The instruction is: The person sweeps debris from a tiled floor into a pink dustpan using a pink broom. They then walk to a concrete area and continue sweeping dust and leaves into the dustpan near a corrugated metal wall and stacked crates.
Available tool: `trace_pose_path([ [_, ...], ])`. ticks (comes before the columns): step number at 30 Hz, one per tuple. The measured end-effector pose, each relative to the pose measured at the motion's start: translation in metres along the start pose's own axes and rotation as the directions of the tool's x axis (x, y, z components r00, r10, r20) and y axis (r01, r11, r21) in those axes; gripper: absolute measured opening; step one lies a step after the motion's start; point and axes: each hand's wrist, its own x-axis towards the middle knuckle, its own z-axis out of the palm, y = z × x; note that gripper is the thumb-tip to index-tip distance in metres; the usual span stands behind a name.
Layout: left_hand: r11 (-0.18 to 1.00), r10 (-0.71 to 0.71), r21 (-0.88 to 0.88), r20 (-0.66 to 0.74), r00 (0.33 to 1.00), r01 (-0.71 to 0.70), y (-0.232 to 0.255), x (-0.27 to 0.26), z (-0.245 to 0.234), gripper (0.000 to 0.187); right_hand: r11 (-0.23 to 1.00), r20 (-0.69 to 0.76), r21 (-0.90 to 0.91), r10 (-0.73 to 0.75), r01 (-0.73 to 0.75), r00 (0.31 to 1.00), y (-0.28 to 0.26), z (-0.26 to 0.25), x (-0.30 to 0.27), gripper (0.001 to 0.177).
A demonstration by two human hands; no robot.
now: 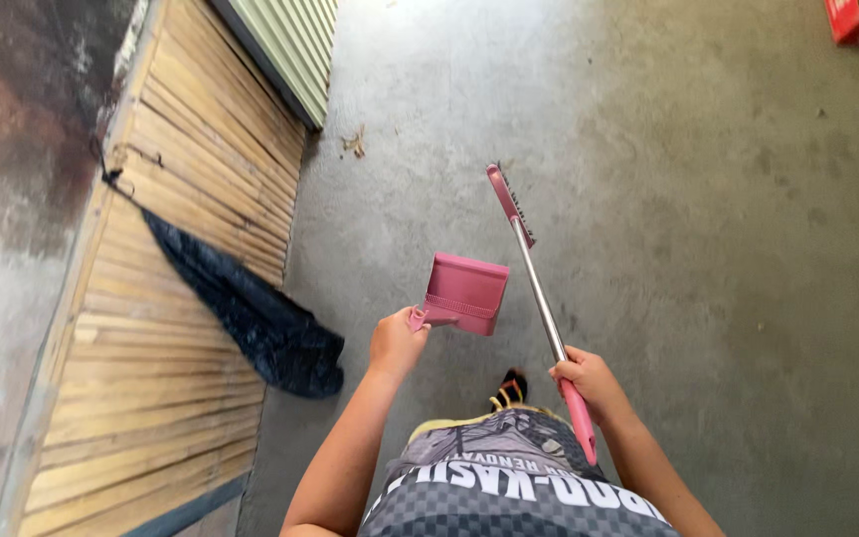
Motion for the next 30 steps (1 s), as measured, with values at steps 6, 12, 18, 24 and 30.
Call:
trace_pose_path([
  [6, 0.999, -0.013, -0.049, -0.069, 0.998, 0.009, 0.076, 0.179, 0.005, 0.028, 0.996, 0.074, -0.086, -0.006, 0.012, 0.997, -0.162, -0.048, 0.157, 0.008],
  [12, 0.994, -0.013, -0.112, -0.092, 0.996, 0.003, 0.125, 0.371, -0.011, 0.028, 1.000, 0.141, -0.014, -0.002, 0.004, 0.990, -0.293, -0.055, 0.339, 0.010],
  [18, 0.996, -0.012, -0.092, -0.004, 1.000, 0.012, 0.179, 0.573, -0.049, 0.024, 0.999, 0.152, 0.041, 0.009, -0.015, 0.988, -0.430, -0.041, 0.492, 0.011],
  [24, 1.000, -0.010, 0.004, 0.003, 1.000, 0.010, 0.223, 0.769, -0.064, 0.025, 0.998, 0.105, 0.057, 0.007, -0.013, 0.994, -0.537, -0.062, 0.630, 0.008],
  [30, 0.999, -0.043, 0.005, -0.075, 0.996, 0.043, 0.265, 0.963, -0.052, 0.027, 0.995, 0.054, -0.098, -0.013, 0.018, 0.998, -0.651, -0.105, 0.813, 0.011],
])
